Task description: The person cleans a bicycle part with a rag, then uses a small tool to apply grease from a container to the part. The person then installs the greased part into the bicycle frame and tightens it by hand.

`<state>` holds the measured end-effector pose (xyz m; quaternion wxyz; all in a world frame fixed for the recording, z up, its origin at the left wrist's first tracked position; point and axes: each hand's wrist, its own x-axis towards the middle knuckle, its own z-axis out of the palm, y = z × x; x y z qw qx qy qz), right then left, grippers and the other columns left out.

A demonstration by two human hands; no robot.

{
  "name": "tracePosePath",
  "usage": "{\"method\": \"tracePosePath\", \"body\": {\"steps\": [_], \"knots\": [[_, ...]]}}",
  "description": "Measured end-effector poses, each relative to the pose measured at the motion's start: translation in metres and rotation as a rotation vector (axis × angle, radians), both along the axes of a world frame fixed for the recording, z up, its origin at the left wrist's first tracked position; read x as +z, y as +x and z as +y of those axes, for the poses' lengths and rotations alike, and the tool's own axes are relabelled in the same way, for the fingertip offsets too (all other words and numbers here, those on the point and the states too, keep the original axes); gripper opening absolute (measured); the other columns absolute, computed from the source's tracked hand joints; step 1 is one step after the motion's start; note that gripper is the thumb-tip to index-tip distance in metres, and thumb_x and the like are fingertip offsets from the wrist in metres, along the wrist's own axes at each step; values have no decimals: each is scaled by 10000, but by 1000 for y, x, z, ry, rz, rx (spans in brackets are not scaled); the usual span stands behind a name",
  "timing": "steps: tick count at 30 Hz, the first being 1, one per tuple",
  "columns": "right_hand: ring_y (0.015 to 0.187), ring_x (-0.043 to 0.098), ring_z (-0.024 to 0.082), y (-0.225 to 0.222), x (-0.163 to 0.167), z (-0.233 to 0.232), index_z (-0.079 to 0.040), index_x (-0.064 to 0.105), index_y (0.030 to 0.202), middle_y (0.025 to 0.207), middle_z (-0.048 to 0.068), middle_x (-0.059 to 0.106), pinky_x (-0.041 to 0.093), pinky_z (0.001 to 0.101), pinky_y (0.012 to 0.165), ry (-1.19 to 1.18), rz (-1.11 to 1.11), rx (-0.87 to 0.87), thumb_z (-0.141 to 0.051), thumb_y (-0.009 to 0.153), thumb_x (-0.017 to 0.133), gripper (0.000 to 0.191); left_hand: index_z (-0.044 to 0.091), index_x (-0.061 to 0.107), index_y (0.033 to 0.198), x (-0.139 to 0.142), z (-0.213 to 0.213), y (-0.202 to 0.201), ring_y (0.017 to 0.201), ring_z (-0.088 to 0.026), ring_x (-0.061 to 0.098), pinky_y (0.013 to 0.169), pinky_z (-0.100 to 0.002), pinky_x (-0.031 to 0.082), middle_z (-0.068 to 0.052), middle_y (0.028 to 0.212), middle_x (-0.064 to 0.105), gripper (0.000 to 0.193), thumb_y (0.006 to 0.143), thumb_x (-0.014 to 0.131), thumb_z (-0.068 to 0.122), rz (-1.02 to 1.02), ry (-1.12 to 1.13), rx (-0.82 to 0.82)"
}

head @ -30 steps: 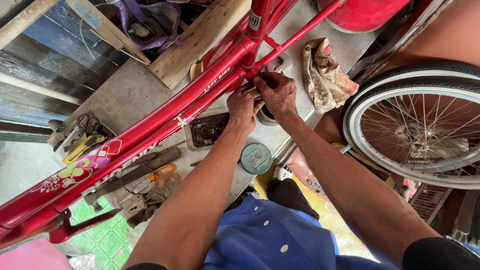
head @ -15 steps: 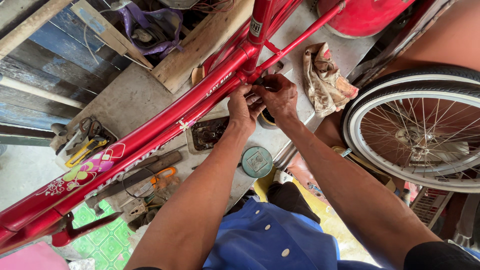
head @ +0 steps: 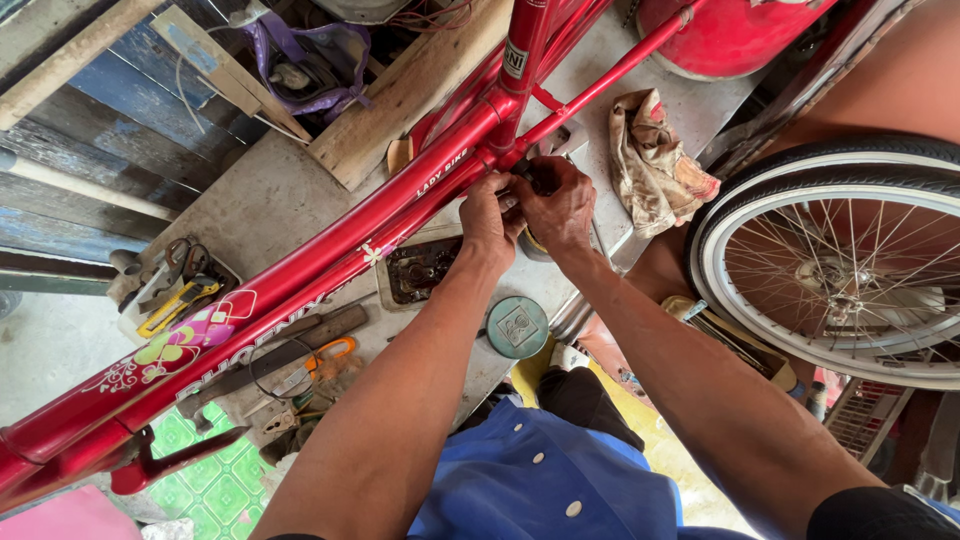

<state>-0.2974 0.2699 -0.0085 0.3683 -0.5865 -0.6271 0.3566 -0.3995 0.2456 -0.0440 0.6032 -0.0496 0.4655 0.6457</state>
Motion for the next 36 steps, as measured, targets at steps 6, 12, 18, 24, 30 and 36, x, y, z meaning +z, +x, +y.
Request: {"method": "tracePosePath", "body": {"steps": [6,12,18,24,30,36], "knots": [[883,781,194,-2,1,-1,-29,737,1027,949,105,797,598,334,821,62,53,12,-212,763,813,331,105,675,919,-4,3,1,683,-165,564,575,-315,467,-27,799,607,143,841,708,220,12,-55,12],[882,785,188,-1,-5,0,-17,721,1033,950,99,798,602,322,822,57,97,14,-193,770,812,329,90,668,917,-9,5,1,700,-178,576,603,-331,508,-35,811,612,171,825,754,206,-9,-45,18],[839,769,168,2,-5,2,-6,721,1053,928,112,792,605,306,795,2,90,22,-194,771,811,351,97,678,897,-8,6,2,696,-171,573,609,-331,510,-27,803,601,161,810,770,197,19,-66,11],[806,737,140,7,2,9,26,737,1073,941,102,798,601,295,752,-253,262,60,-230,829,812,361,70,684,909,3,0,1,737,-195,626,676,-351,587,-78,838,642,194,868,712,258,-9,69,-7],[789,735,144,9,4,16,40,745,1059,924,101,793,605,292,729,-320,320,124,-220,839,803,346,60,640,965,13,-1,1,787,-221,672,737,-391,628,-107,876,670,193,894,625,239,-39,57,2],[783,725,147,7,-1,15,26,746,1069,924,105,788,607,298,722,-297,326,74,-174,798,823,346,58,650,980,11,-1,2,797,-213,667,741,-387,613,-100,890,668,198,892,638,235,-3,25,0]]}}
